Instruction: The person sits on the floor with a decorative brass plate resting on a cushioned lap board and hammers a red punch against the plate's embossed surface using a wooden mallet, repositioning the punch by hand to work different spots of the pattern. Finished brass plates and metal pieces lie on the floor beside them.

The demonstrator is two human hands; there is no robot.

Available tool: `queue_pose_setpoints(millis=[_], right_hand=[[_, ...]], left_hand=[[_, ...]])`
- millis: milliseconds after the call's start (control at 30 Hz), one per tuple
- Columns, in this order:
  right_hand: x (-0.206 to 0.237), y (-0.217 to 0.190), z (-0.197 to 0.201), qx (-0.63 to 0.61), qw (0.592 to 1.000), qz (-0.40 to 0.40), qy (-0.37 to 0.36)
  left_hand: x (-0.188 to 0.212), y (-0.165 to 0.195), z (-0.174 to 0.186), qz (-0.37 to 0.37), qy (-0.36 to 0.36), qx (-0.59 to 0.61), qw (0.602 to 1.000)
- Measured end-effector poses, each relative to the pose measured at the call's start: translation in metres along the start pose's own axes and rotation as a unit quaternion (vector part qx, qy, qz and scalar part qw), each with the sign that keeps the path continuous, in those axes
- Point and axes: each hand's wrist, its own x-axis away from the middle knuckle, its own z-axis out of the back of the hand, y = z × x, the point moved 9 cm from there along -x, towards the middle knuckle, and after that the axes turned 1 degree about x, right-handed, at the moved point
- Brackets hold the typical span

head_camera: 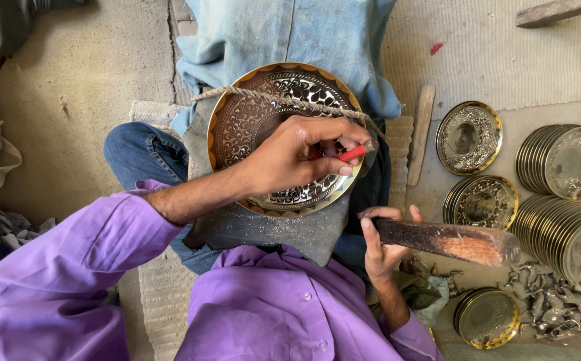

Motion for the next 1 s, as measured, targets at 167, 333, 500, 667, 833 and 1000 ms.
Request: queue_pose_setpoints(millis=[167,333,500,667,833,1000], right_hand=[[0.002,0.009,-0.003,-0.013,0.999,-0.04,-0.016],[0.005,0.014,0.018,0.042,0.995,-0.085,-0.021],[-0.003,0.01,0.049,0.03,0.991,-0.128,-0.006],[-0.012,-0.009,0.067,0.056,0.993,-0.106,-0.01],[-0.022,-0.025,0.078,0.057,0.995,-0.074,-0.026],[-0.033,-0.043,0.082,0.115,0.992,0.008,-0.057]], left_hand=[[0.002,-0.02,-0.005,0.052,-0.003,0.019,0.998],[-0.001,-0.016,-0.009,0.029,-0.022,0.012,0.999],[-0.003,-0.016,-0.007,0.04,-0.025,0.007,0.999],[-0.003,-0.004,-0.007,-0.037,-0.043,-0.022,0.998],[-0.006,-0.005,-0.007,-0.037,-0.055,-0.051,0.996],[-0.006,-0.004,-0.008,-0.042,-0.066,-0.05,0.996]])
